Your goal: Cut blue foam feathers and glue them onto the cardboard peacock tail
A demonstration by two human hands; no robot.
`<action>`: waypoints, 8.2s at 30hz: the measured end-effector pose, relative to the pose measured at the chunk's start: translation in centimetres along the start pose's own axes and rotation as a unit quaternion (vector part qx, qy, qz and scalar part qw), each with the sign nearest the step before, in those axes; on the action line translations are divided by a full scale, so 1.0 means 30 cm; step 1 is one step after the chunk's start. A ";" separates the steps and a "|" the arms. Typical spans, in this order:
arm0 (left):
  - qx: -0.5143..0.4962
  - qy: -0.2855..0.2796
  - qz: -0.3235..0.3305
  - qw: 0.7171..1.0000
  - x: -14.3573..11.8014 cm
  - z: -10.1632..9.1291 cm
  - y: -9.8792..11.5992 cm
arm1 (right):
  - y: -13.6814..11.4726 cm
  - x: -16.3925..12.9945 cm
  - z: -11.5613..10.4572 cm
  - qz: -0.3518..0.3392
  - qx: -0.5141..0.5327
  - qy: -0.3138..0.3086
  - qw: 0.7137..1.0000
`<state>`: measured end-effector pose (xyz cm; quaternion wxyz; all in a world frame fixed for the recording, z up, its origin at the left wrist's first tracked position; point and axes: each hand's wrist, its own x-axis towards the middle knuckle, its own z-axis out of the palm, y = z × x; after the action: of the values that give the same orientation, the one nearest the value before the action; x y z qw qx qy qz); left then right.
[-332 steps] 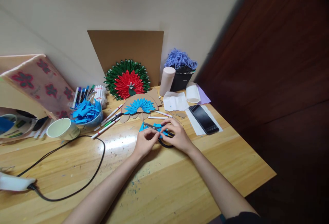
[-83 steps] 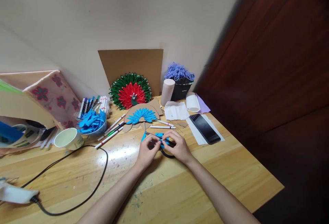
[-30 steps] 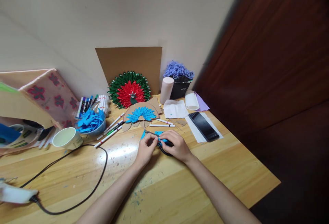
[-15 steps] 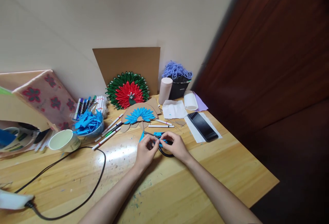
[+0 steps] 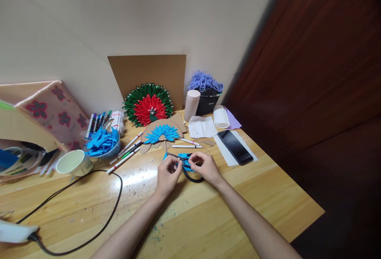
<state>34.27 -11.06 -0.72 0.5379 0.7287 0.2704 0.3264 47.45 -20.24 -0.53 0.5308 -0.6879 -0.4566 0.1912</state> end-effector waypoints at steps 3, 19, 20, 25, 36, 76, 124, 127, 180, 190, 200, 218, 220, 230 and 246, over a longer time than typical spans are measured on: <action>-0.010 0.014 -0.020 1.000 0.005 -0.001 -0.006 | 0.004 0.009 -0.017 0.004 -0.001 0.022 1.000; -0.024 -0.038 -0.030 0.999 0.007 0.001 -0.026 | -0.041 -0.008 -0.001 -0.138 -0.066 -0.020 0.988; -0.030 -0.043 -0.030 0.998 0.006 0.001 -0.026 | -0.040 -0.007 -0.002 -0.136 -0.068 -0.017 0.988; -0.044 -0.057 -0.042 0.996 0.003 -0.001 -0.027 | -0.038 -0.003 -0.005 -0.116 -0.067 -0.012 0.991; -0.043 -0.023 -0.067 0.997 0.006 0.004 -0.030 | -0.024 -0.005 0.005 -0.085 -0.048 -0.016 0.995; 0.018 -0.048 -0.022 0.998 0.001 0.004 -0.026 | -0.019 0.004 -0.014 -0.072 -0.079 -0.034 0.994; -0.030 -0.058 -0.048 0.997 0.007 0.001 -0.027 | -0.034 0.002 -0.014 -0.102 -0.044 -0.062 0.992; -0.026 -0.054 -0.036 0.998 0.007 0.001 -0.026 | -0.033 0.003 -0.012 -0.078 -0.025 -0.061 0.995; 0.024 -0.056 0.007 0.998 -0.010 0.004 -0.016 | 0.016 0.012 0.002 0.110 0.181 -0.052 0.976; 0.013 -0.055 0.000 0.998 -0.006 0.006 -0.013 | 0.007 0.007 0.015 0.093 0.172 -0.048 0.979; -0.001 -0.047 0.006 0.999 -0.001 0.001 -0.013 | 0.009 0.005 0.022 0.089 0.168 -0.035 0.981; -0.008 -0.044 -0.035 0.998 0.005 0.000 -0.036 | -0.003 0.012 0.014 0.080 0.143 -0.017 0.986; -0.013 -0.035 -0.040 0.999 0.005 0.000 -0.038 | -0.002 0.013 0.015 0.082 0.143 -0.019 0.986; -0.021 -0.029 -0.045 0.998 0.004 0.000 -0.042 | 0.006 0.007 0.037 0.111 0.160 -0.042 0.980; -0.018 -0.020 -0.054 0.998 0.006 0.000 -0.049 | 0.016 0.010 0.033 0.121 0.170 -0.020 0.978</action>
<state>34.30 -10.53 -2.09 0.5729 0.7098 0.2927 0.2868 47.07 -19.44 -1.25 0.6033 -0.6339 -0.3413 0.3432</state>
